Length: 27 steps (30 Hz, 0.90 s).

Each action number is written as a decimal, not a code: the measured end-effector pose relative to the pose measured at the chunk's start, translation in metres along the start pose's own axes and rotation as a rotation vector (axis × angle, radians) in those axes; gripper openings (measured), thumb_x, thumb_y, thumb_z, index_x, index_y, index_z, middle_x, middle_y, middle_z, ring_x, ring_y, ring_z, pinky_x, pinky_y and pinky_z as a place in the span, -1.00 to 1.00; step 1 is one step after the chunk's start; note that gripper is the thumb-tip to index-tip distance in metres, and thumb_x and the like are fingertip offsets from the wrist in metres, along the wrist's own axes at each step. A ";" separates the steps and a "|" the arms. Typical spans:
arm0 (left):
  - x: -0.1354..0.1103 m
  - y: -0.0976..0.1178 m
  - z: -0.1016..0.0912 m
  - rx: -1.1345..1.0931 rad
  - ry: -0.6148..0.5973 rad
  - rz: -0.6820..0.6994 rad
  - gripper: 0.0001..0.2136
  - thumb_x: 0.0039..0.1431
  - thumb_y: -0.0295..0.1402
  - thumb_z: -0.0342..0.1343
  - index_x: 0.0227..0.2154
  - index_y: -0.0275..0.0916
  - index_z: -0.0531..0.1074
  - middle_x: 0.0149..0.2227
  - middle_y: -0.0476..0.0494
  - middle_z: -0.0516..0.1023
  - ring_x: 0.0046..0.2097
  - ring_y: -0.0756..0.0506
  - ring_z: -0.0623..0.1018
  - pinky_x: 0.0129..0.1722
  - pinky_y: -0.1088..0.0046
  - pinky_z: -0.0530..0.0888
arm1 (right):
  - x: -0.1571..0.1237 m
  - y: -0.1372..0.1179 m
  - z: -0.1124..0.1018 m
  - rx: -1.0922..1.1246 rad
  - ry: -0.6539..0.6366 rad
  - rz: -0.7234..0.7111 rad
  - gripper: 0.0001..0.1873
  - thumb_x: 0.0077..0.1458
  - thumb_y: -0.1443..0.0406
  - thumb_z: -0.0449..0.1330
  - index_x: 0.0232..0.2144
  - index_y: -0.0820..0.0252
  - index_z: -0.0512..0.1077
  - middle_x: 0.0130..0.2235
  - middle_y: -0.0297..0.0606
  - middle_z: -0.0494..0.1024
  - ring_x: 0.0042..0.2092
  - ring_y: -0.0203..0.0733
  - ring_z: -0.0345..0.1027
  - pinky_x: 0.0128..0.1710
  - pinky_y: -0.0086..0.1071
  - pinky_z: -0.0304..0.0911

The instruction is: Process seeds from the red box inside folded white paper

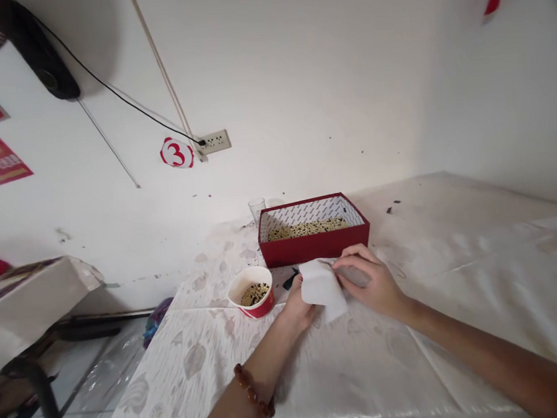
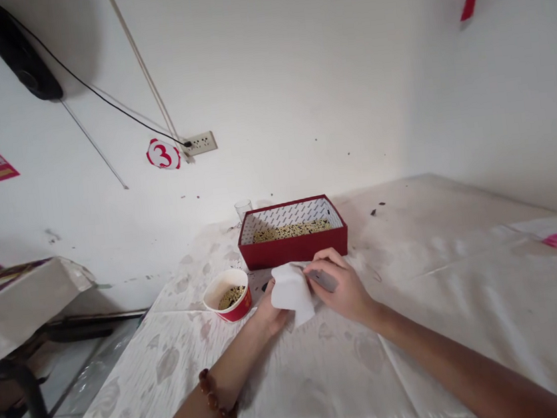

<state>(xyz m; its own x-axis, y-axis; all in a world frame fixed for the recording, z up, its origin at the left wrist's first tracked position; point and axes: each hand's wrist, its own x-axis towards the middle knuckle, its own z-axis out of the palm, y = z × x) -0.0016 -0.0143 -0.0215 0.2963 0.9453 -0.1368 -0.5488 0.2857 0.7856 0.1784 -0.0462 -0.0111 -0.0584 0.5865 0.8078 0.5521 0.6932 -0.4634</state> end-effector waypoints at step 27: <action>-0.007 0.001 0.010 0.152 -0.057 0.030 -0.61 -0.32 -0.39 0.59 -0.34 -0.29 0.63 -0.37 -0.12 0.66 -0.32 -0.09 0.56 -0.22 0.40 0.47 | -0.003 0.015 0.000 -0.135 -0.121 -0.049 -0.79 0.23 0.39 0.23 -0.13 0.00 0.56 -0.11 -0.19 0.50 -0.09 -0.04 0.46 -0.10 -0.14 0.46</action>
<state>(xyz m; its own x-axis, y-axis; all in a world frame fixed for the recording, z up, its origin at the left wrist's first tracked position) 0.0035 -0.0221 -0.0133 0.3281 0.9412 -0.0809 -0.4342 0.2263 0.8719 0.1869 -0.0379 -0.0208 -0.1828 0.6051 0.7749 0.6520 0.6645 -0.3651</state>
